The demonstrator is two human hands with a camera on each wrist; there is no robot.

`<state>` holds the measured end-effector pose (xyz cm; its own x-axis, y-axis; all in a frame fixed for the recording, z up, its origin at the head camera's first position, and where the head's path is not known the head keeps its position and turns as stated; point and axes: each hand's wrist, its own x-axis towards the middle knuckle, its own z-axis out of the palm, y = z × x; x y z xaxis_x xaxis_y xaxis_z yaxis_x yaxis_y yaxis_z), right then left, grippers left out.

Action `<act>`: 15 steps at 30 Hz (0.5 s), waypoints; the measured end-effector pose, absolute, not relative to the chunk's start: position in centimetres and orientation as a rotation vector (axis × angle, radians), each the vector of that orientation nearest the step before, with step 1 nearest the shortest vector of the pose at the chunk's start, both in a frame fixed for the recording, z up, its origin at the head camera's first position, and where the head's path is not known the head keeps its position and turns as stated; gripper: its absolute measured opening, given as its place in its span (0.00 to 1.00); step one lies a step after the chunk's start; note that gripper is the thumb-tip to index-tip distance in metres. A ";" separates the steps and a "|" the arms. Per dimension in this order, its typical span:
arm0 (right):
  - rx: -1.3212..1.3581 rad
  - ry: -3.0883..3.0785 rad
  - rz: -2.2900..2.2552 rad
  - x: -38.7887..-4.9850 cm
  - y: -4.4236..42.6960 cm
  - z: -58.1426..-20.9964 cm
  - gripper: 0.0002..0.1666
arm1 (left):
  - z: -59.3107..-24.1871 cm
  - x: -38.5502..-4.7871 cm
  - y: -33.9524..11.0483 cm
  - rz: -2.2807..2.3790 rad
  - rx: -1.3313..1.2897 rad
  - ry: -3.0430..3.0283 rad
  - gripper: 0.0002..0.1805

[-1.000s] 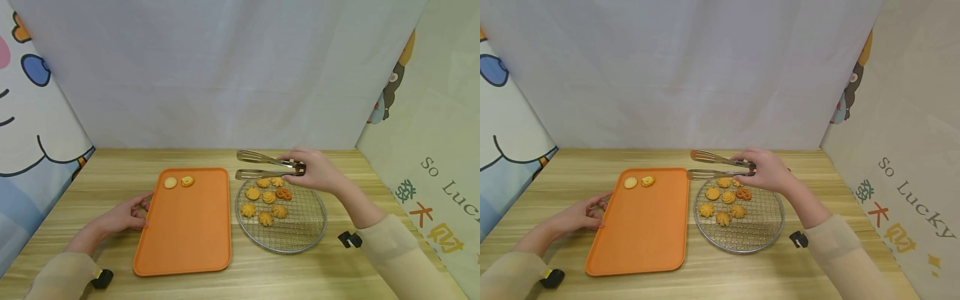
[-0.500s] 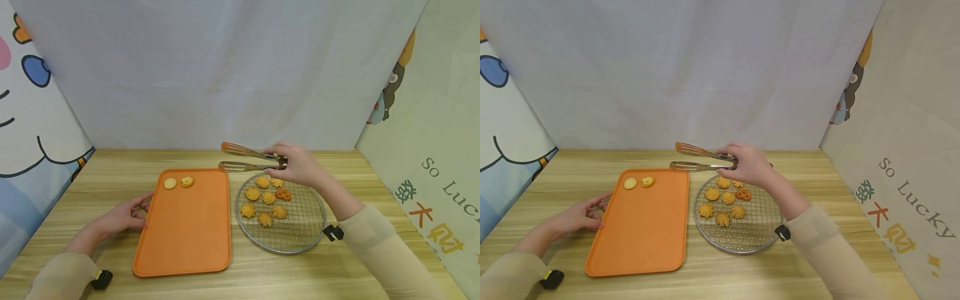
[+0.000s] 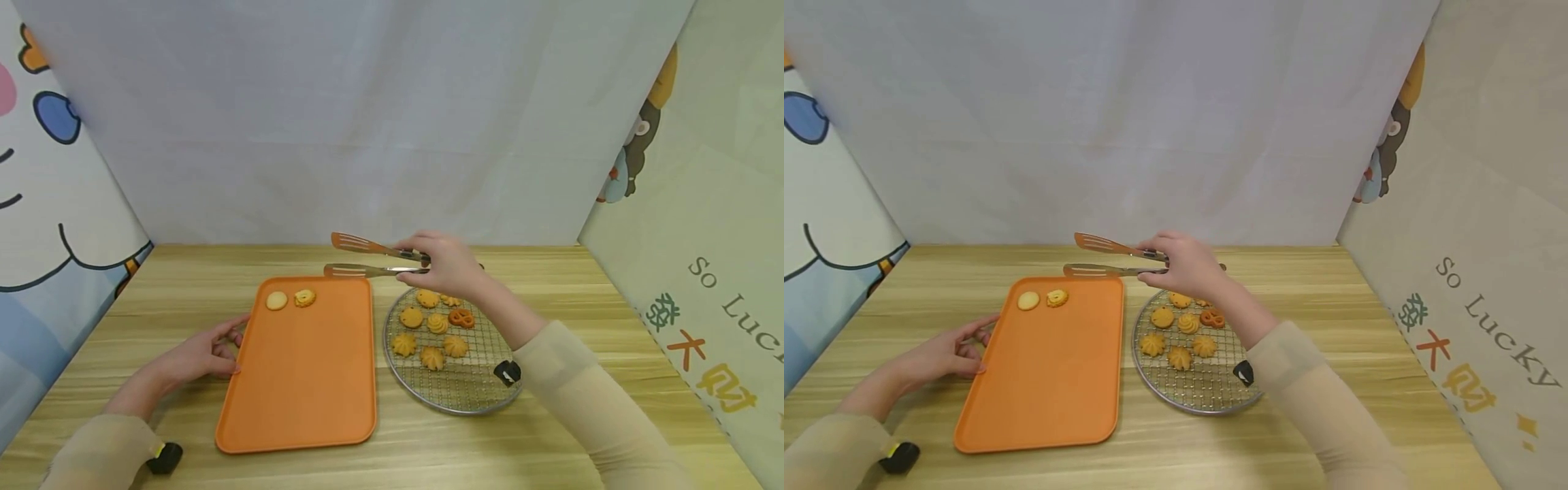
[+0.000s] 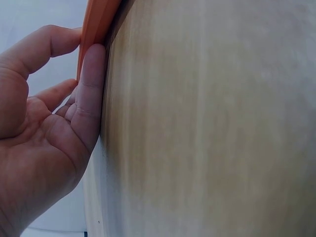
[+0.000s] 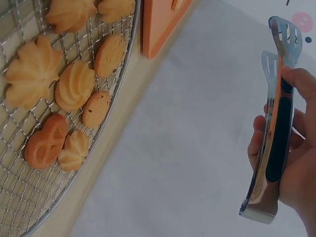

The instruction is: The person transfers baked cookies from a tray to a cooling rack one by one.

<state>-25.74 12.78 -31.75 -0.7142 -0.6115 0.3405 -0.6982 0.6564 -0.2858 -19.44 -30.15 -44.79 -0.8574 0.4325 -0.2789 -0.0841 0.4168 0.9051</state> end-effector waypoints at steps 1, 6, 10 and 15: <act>1.066 -2.670 0.590 -25.9 12.5 -31.9 0.26 | -44.8 -19.4 -30.2 1.444 0.298 2.200 0.52; 1.062 -2.725 0.539 -26.3 11.1 -32.6 0.25 | -44.8 -19.4 -30.1 1.449 0.305 2.200 0.52; 1.064 -2.762 0.487 -26.5 9.8 -33.2 0.25 | -44.7 -19.5 -30.2 1.456 0.320 2.197 0.52; 1.068 -2.801 0.411 -26.8 8.6 -34.2 0.25 | -44.8 -19.5 -30.1 1.446 0.308 2.195 0.51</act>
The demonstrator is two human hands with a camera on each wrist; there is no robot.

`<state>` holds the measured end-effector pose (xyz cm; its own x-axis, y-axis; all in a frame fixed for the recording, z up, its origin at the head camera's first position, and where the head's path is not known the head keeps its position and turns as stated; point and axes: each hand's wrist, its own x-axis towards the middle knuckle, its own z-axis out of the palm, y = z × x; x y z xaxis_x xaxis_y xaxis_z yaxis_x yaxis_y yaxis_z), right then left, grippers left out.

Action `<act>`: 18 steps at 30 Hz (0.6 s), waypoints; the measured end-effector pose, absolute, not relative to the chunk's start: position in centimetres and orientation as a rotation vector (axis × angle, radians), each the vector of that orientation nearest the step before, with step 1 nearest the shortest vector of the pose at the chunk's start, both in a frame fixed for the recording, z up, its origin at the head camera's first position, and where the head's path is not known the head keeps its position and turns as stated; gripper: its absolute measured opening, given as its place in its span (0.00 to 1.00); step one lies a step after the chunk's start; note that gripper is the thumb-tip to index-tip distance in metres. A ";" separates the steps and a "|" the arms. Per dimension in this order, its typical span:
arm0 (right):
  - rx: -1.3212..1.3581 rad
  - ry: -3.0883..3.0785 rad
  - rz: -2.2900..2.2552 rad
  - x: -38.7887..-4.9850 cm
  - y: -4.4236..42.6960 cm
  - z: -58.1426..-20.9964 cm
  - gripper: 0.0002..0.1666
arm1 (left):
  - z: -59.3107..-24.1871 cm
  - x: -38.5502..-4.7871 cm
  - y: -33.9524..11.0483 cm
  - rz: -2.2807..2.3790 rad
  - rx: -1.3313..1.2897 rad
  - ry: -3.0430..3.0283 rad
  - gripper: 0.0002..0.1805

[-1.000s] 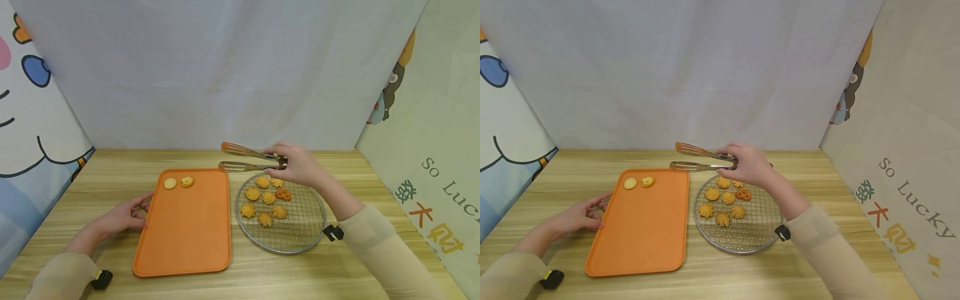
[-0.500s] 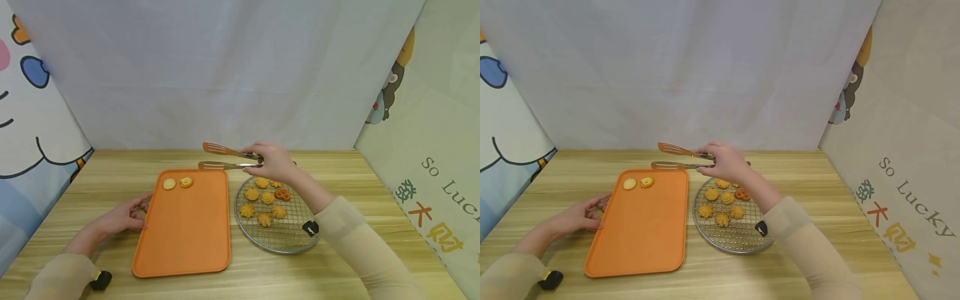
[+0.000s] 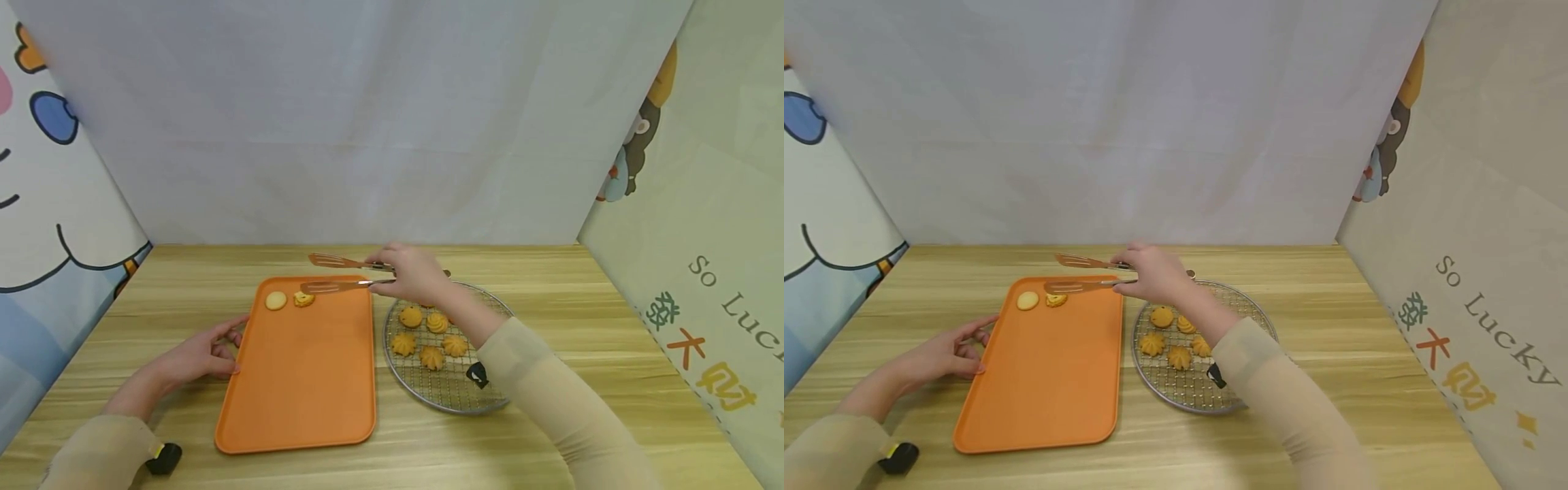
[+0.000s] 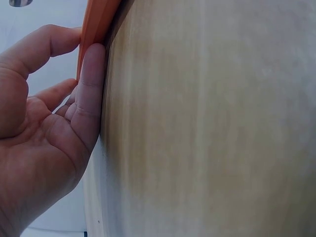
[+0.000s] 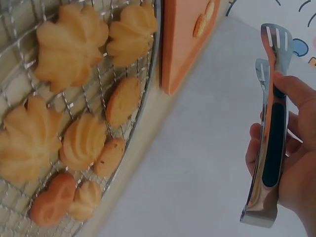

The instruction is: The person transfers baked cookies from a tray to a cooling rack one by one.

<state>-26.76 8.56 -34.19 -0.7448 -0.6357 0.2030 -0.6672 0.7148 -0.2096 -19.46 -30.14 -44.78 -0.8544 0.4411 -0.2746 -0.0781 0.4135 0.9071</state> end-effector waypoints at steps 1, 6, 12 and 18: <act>1.066 -2.808 0.409 -26.8 8.3 -34.4 0.25 | -44.8 -19.4 -30.1 1.443 0.306 2.197 0.51; 1.048 -2.846 0.403 -27.3 7.5 -35.6 0.25 | -44.6 -19.3 -30.1 1.446 0.294 2.189 0.52; 1.046 -2.872 0.410 -28.1 6.7 -36.6 0.26 | -44.6 -19.4 -30.2 1.436 0.282 2.197 0.52; 1.006 -2.943 0.408 -28.9 6.0 -37.3 0.26 | -44.4 -19.5 -30.2 1.430 0.271 2.186 0.53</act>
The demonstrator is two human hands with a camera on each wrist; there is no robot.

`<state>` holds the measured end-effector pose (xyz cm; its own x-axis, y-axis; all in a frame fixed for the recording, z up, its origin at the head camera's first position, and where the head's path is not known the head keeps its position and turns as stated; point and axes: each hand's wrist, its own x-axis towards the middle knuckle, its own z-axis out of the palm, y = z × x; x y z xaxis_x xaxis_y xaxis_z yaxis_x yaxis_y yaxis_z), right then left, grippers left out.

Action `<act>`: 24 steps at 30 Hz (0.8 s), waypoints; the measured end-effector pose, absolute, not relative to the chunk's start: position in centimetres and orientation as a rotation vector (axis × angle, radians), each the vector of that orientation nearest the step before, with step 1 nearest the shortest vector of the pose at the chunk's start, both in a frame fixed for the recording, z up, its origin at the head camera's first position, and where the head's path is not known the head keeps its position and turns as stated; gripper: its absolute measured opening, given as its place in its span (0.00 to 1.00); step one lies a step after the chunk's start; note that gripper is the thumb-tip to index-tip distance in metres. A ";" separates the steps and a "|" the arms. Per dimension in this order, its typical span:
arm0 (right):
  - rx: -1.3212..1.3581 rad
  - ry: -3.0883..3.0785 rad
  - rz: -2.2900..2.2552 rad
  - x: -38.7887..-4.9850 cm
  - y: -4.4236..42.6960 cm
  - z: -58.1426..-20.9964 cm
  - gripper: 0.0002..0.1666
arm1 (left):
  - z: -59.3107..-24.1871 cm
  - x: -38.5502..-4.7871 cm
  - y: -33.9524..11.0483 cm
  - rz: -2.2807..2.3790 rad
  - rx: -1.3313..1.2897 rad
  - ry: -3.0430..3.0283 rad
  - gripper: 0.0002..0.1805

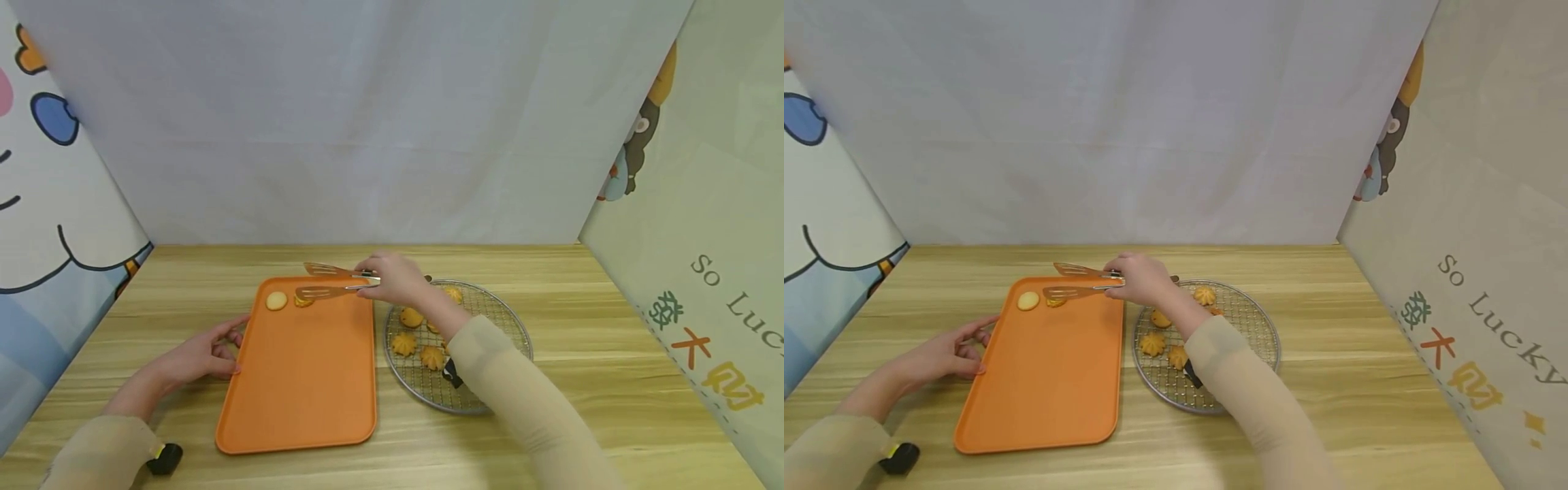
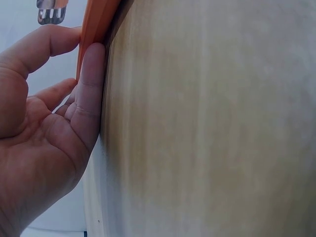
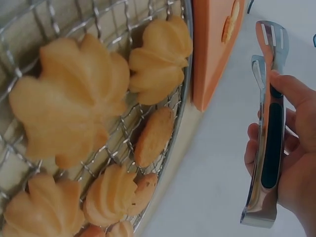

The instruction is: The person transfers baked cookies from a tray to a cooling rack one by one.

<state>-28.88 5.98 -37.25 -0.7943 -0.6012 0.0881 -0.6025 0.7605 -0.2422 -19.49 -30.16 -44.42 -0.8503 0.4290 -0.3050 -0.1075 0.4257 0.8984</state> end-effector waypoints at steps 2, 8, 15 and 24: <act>0.994 -2.970 0.399 -29.0 5.8 -37.5 0.27 | -44.5 -19.5 -30.1 1.438 0.272 2.175 0.53; 0.980 -3.030 0.337 -29.5 5.1 -38.4 0.28 | -44.6 -19.5 -30.1 1.435 0.313 2.195 0.52; 0.976 -3.057 0.334 -29.8 4.5 -38.9 0.27 | -44.7 -19.5 -30.1 1.431 0.288 2.198 0.52; 1.005 -3.075 0.321 -29.9 3.9 -39.3 0.27 | -44.7 -19.5 -30.2 1.428 0.296 2.198 0.52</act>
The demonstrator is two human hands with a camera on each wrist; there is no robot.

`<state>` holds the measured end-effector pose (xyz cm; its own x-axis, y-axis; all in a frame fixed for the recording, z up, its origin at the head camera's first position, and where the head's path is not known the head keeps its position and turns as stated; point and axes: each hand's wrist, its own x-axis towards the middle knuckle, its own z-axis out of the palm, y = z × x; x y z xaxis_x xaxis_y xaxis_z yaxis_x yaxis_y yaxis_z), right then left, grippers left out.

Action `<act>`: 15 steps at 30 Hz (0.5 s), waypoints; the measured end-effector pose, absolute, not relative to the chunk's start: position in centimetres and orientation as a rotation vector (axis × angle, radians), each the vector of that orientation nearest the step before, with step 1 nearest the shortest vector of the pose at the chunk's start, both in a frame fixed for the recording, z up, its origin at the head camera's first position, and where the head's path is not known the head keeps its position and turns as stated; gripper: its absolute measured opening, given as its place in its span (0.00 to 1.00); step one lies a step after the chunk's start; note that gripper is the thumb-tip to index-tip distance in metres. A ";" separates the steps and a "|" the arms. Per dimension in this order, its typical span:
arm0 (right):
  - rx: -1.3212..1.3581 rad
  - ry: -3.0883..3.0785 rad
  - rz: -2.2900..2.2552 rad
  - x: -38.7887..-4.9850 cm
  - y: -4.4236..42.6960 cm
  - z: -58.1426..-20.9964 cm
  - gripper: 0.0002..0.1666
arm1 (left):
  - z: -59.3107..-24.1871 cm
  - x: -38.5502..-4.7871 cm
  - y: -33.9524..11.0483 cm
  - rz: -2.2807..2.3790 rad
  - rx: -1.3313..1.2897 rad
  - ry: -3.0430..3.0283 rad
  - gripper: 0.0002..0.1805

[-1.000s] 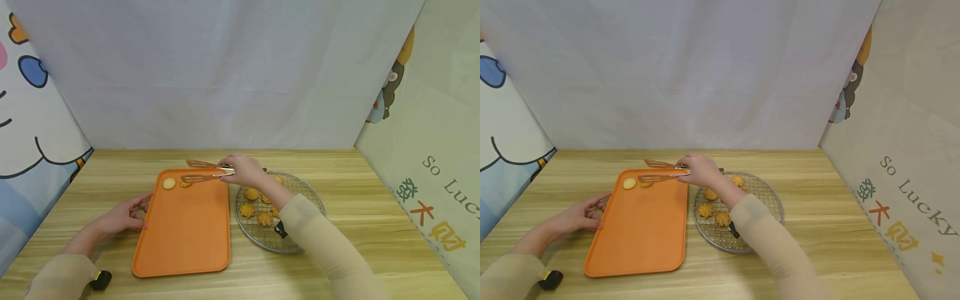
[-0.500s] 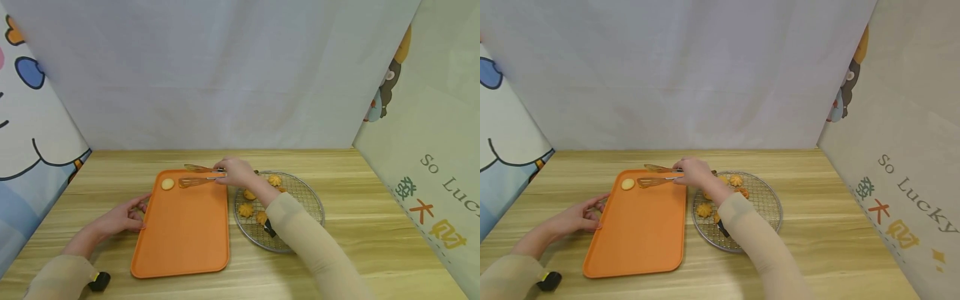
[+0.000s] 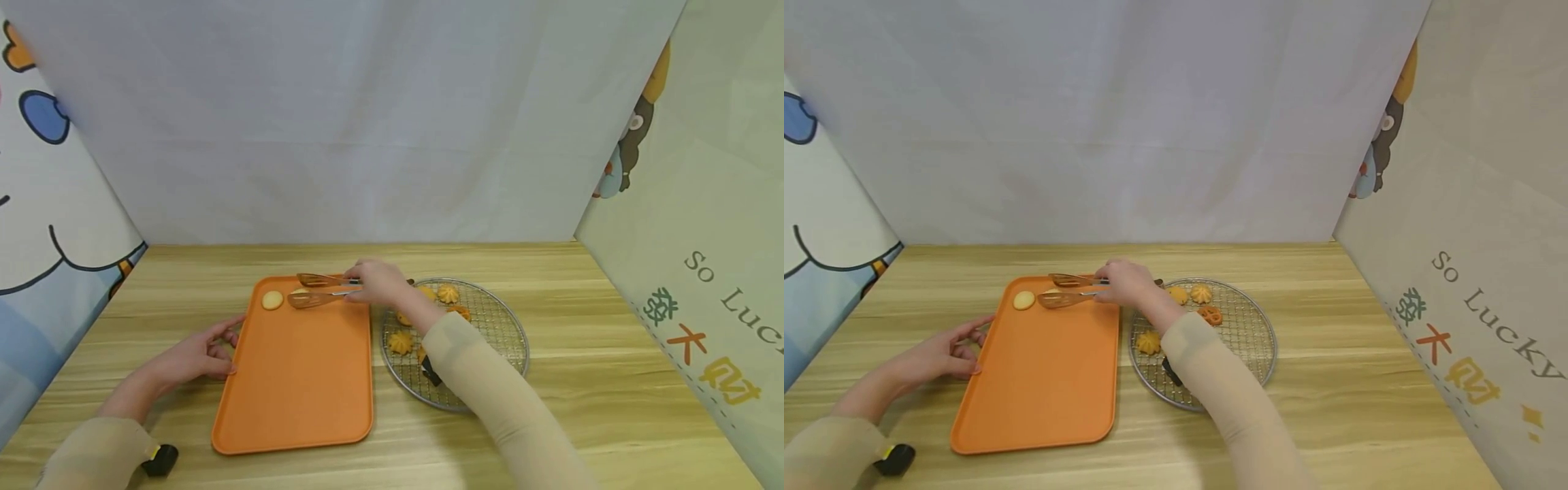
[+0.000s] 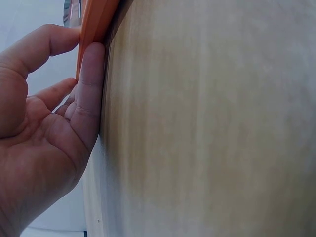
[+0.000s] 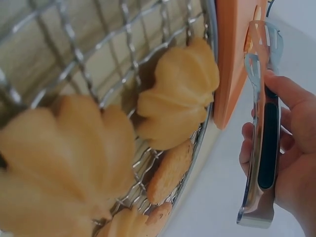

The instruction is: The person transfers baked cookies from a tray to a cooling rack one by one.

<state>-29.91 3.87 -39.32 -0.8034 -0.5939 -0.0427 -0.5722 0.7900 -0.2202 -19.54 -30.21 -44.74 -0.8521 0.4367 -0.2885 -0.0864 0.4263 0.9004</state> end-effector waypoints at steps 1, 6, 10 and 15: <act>-0.937 2.866 -0.304 -29.9 3.8 -39.3 0.27 | -44.7 -19.5 -30.2 1.429 0.296 2.197 0.52; -0.938 2.866 -0.310 -30.0 3.4 -39.4 0.26 | -44.5 -19.6 -30.2 1.431 0.311 2.197 0.52; -0.935 2.862 -0.328 -29.9 3.2 -39.4 0.24 | -44.3 -19.5 -30.1 1.438 0.329 2.191 0.52; -0.935 2.855 -0.364 -29.9 3.1 -39.4 0.22 | -44.6 -19.5 -30.2 1.433 0.342 2.197 0.52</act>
<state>-29.92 3.11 -39.41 -0.8032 -0.5948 -0.0345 -0.5671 0.7810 -0.2615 -19.54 -30.25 -44.62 -0.8479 0.4599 -0.2638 -0.0561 0.4170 0.9072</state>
